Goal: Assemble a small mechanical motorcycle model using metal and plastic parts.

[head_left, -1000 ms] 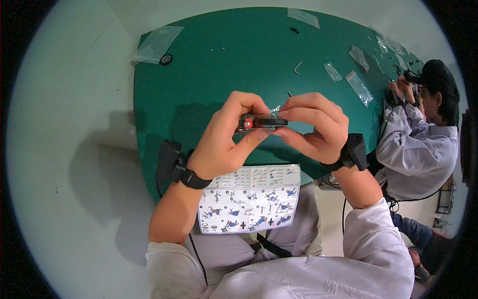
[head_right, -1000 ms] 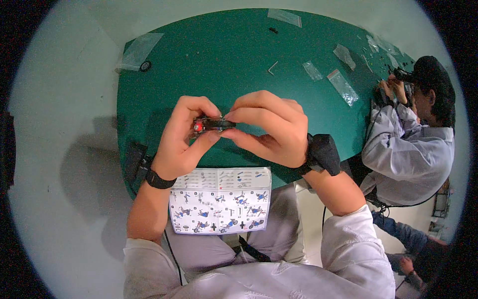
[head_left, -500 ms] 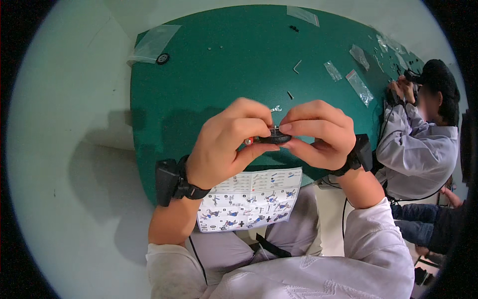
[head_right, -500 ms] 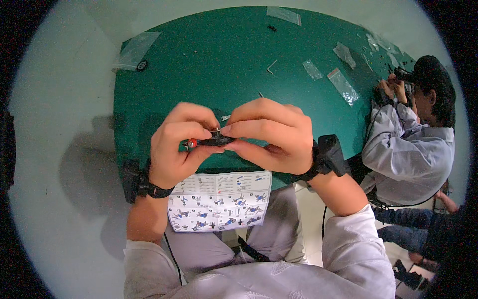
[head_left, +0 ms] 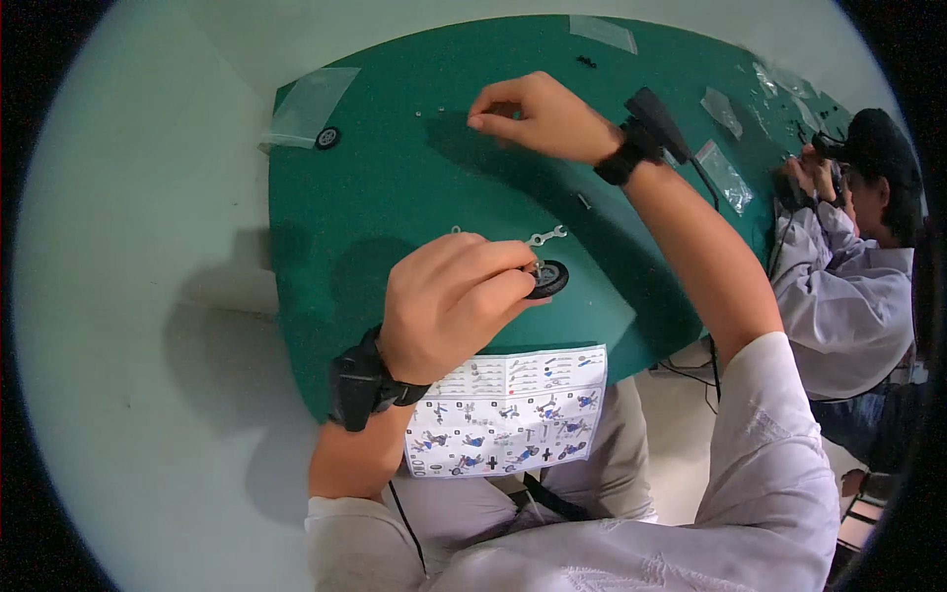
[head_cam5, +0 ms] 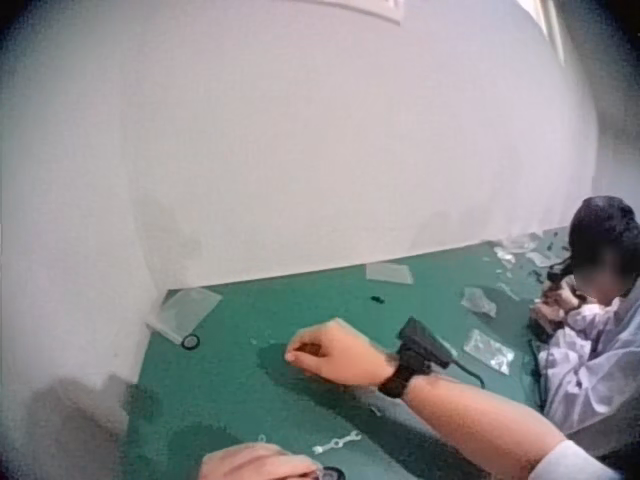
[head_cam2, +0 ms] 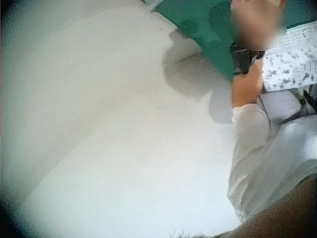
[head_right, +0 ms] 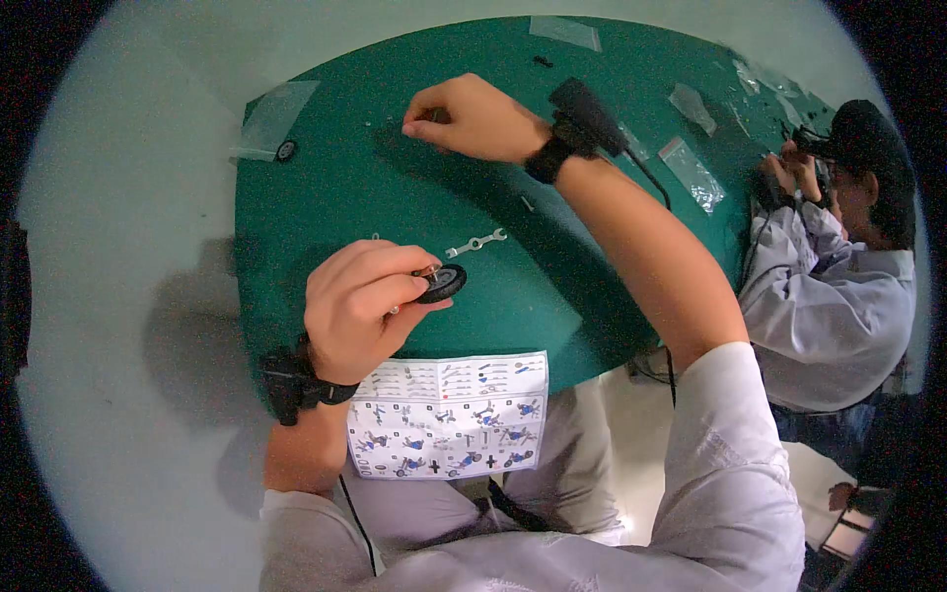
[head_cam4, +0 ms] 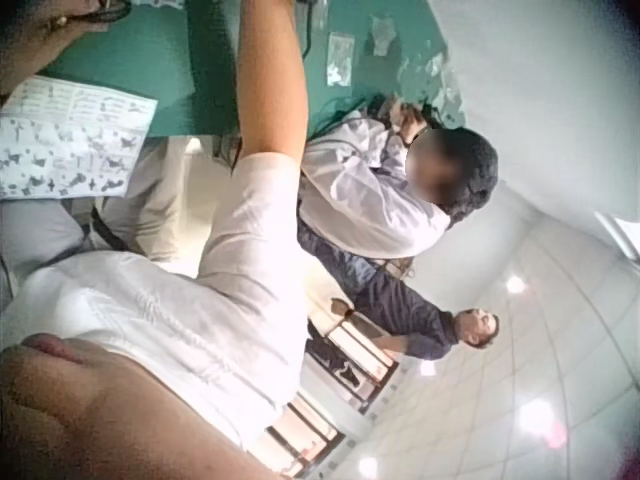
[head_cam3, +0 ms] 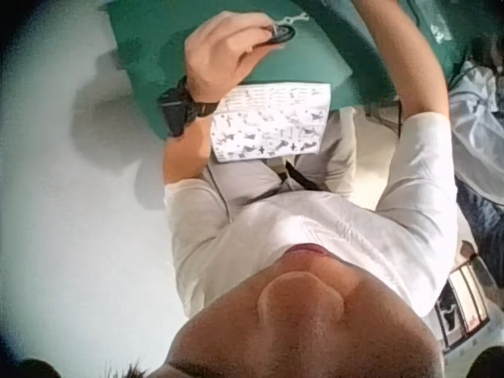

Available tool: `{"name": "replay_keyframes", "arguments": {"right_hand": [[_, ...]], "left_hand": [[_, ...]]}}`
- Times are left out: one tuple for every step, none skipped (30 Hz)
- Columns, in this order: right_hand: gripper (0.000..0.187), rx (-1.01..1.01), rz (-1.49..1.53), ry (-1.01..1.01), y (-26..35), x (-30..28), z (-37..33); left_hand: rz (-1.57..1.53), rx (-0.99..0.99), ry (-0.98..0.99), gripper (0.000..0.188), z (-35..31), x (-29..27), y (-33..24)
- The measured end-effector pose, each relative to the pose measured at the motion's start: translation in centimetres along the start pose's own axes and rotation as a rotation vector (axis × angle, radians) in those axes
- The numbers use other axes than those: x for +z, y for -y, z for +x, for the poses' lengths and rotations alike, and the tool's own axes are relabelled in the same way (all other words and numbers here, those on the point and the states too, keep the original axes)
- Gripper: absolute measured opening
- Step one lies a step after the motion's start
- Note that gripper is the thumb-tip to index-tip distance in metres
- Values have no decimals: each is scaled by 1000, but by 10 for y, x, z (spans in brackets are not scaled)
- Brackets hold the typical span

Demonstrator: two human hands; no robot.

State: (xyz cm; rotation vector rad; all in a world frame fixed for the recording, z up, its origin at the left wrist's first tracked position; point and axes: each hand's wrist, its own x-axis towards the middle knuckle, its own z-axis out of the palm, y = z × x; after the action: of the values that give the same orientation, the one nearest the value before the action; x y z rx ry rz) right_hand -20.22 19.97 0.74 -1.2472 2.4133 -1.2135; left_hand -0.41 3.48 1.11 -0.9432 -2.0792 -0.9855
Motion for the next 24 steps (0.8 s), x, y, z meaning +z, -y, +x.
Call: {"name": "replay_keyframes", "arguments": {"right_hand": [[22, -70, -103, -11, -5, 4, 9], [20, -96, -205, -26, -10, 6, 17], [20, -101, -200, -29, -18, 10, 23], [20, -155, -268, -93, -25, 14, 29], [20, -208, -337, -158, -32, 17, 35], [20, -209, -332, -161, -37, 19, 42], [20, -226, -395, -188, -42, 21, 48], [21, -241, -458, -216, -46, 23, 53], [21, -245, -449, -214, -43, 26, 59], [20, -191, -455, -113, -40, 28, 65], [19, -137, -460, -11, -37, 31, 69], [19, -135, -458, -12, -38, 31, 72], [18, -158, -521, 29, -41, 31, 75], [17, -180, -582, 72, -43, 29, 76], [17, -180, -581, 75, -46, 27, 77], [16, -207, -583, 72, -49, 23, 77], [16, -233, -585, 69, -53, 21, 76], [16, -225, -582, 77, -51, 20, 71], [17, -240, -662, 60, -50, 18, 66], [18, -256, -743, 43, -48, 14, 59], [18, -250, -745, 46, -41, 10, 52], [18, -307, -594, 42, -32, 9, 42], [19, -362, -443, 37, -21, 7, 31], [18, -312, -224, 38, -6, 0, 14]], "left_hand": [[6, -1, 7, 34, 1, -3, -2], [-12, -60, 39, 34, 4, -5, -4], [-29, -120, 69, 34, 4, -6, -5], [-22, -120, 73, 34, 4, -6, -5], [-15, -115, 62, 34, 3, -6, -5], [-11, -110, 53, 34, 2, -6, -4], [-8, -109, 57, 34, 2, -6, -4], [-13, -105, 45, 34, 1, -5, -4], [-14, -107, 33, 34, -1, -6, -3], [-8, -113, 36, 34, -3, -7, -2], [-5, -102, 31, 34, -6, -7, -1], [-8, -84, 25, 35, -6, -6, 1], [-10, -84, 28, 35, -6, -4, 2], [-28, -75, 7, 36, -5, -1, 4], [-44, -67, -20, 38, -6, 0, 2], [-46, -69, -21, 38, -5, -2, 2], [-35, -51, -4, 40, -2, -5, 1], [-30, -40, 14, 42, -1, -5, 3], [-40, -47, 12, 42, -1, -3, 4], [-41, -34, 19, 43, -1, -1, 5], [-38, -17, 28, 43, -1, -1, 6], [-43, -20, 24, 43, -1, -3, 6], [-30, -17, 20, 44, -2, -4, 6], [-19, -8, 10, 44, -1, -4, 5]]}}
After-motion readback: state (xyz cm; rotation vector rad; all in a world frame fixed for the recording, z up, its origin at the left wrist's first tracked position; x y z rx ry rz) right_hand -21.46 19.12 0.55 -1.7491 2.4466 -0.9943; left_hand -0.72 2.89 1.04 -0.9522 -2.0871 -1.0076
